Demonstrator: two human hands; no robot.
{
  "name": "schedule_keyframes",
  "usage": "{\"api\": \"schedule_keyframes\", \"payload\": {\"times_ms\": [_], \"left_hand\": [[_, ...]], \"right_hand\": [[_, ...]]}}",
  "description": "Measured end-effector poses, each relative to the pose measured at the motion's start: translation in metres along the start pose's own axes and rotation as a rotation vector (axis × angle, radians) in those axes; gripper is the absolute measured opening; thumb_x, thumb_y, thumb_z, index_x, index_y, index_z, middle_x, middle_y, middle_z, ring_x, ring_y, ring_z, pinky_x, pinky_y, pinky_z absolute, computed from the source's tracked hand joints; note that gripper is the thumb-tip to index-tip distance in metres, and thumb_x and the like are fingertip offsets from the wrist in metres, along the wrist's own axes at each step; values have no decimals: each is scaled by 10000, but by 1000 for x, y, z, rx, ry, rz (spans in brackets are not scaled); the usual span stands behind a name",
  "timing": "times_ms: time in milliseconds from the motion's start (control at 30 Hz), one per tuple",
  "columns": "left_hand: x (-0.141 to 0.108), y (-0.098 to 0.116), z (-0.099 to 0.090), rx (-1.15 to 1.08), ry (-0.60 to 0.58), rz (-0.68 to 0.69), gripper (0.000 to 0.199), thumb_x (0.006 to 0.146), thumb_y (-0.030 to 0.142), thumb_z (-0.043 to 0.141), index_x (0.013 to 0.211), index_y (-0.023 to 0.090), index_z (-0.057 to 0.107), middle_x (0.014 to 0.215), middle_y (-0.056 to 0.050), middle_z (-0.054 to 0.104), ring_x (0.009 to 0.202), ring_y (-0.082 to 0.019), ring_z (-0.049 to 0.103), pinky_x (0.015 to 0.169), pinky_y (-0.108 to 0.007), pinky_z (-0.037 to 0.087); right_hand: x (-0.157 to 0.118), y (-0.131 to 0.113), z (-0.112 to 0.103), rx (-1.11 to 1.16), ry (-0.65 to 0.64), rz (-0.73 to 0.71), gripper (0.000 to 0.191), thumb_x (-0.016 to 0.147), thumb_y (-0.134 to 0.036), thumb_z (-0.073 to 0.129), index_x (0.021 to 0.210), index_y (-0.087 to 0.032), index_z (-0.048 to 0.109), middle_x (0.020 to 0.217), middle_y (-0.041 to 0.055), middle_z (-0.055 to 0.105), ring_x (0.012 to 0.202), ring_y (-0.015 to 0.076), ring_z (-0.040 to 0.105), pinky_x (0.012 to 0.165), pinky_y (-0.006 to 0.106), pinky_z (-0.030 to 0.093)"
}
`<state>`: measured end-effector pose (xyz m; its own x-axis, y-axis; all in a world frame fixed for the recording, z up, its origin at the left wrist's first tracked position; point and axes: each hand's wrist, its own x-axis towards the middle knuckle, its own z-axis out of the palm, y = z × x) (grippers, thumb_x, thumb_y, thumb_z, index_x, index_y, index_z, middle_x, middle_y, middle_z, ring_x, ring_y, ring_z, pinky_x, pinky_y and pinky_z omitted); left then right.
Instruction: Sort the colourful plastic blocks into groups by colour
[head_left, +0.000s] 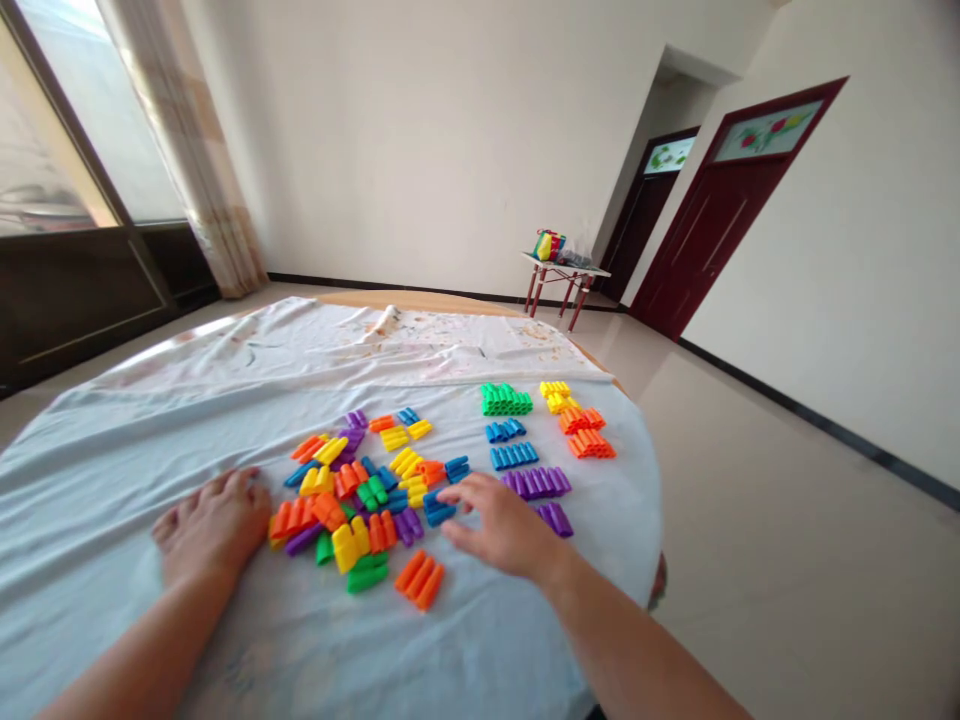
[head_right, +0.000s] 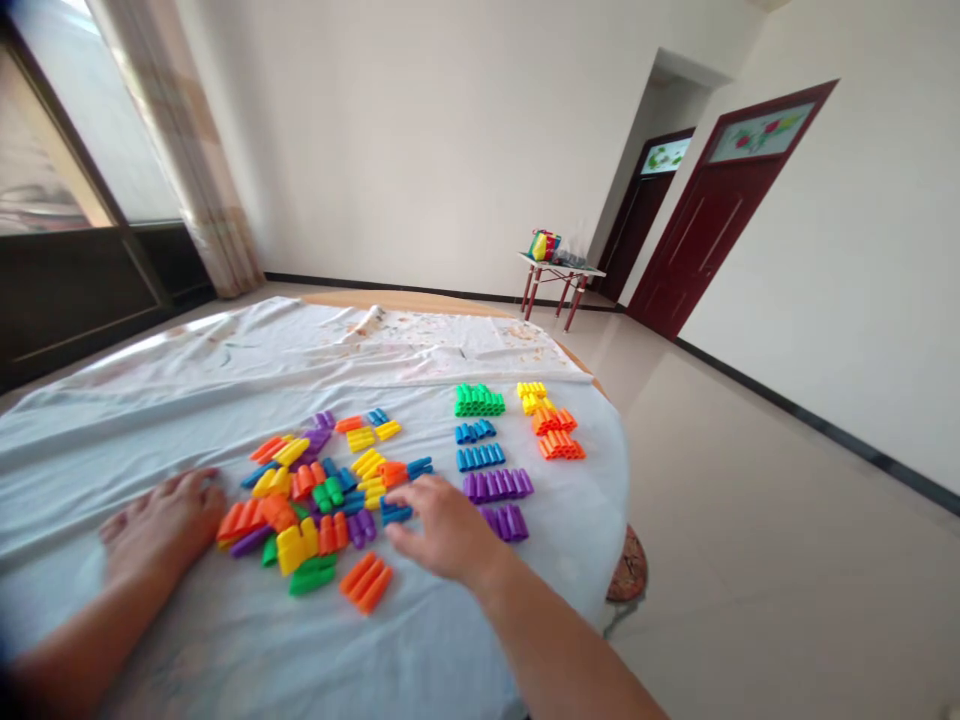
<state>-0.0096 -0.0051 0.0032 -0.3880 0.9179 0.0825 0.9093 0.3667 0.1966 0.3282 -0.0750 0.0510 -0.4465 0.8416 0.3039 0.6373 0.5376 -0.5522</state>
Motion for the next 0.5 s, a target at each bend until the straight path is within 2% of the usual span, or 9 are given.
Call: {"api": "schedule_keyframes", "payload": {"times_ms": [100, 133, 200, 267, 333, 433, 500], "left_hand": [[-1, 3, -1, 6, 4, 12, 552, 886, 427, 116, 1277, 216, 444, 1380, -102, 427, 1267, -288, 351, 1058, -417, 207], [-1, 3, -1, 6, 4, 19, 554, 886, 433, 117, 1274, 213, 447, 1374, -103, 432, 1263, -286, 355, 1056, -413, 210], [-2, 3, -2, 5, 7, 25, 556, 887, 437, 121, 1266, 203, 452, 1364, -109, 439, 1253, -288, 364, 1050, -413, 213], [-3, 2, -2, 4, 9, 27, 557, 887, 434, 117, 1260, 199, 457, 1357, -114, 444, 1246, -293, 370, 1046, -417, 214], [-2, 1, -2, 6, 12, 29, 560, 886, 439, 111, 1261, 204, 455, 1354, -111, 447, 1244, -295, 371, 1044, -419, 212], [-1, 1, 0, 12, 16, 31, 553, 885, 440, 118, 1266, 215, 450, 1362, -98, 444, 1251, -289, 364, 1047, -407, 206], [1, -2, 3, 16, 15, 25, 545, 884, 427, 125, 1264, 220, 456, 1367, -96, 444, 1249, -292, 367, 1045, -410, 207]], "right_hand": [[-2, -24, 36, -113, -189, 27, 571, 635, -513, 746, 1095, -205, 608, 975, 63, 610, 911, 230, 585, 821, 339, 486], [-2, -26, 43, -164, -230, 46, 638, 584, -537, 766, 1101, -200, 604, 986, 76, 601, 909, 249, 583, 812, 359, 489], [-1, -26, 49, -225, -285, 51, 629, 589, -490, 770, 1119, -201, 592, 996, 81, 593, 908, 256, 580, 811, 371, 488], [2, -24, 48, -216, -290, 6, 546, 657, -391, 734, 1145, -206, 577, 1007, 72, 594, 939, 238, 570, 849, 355, 473], [8, -23, 43, -183, -239, -42, 501, 713, -328, 690, 1177, -197, 557, 1034, 70, 598, 995, 222, 549, 909, 339, 439], [14, -21, 40, -174, -178, -78, 498, 747, -293, 667, 1213, -186, 531, 1100, 77, 597, 1054, 220, 519, 960, 349, 394], [16, -19, 43, -179, -197, -98, 516, 742, -290, 677, 1224, -194, 519, 1117, 74, 602, 1041, 220, 527, 946, 352, 398]]}}
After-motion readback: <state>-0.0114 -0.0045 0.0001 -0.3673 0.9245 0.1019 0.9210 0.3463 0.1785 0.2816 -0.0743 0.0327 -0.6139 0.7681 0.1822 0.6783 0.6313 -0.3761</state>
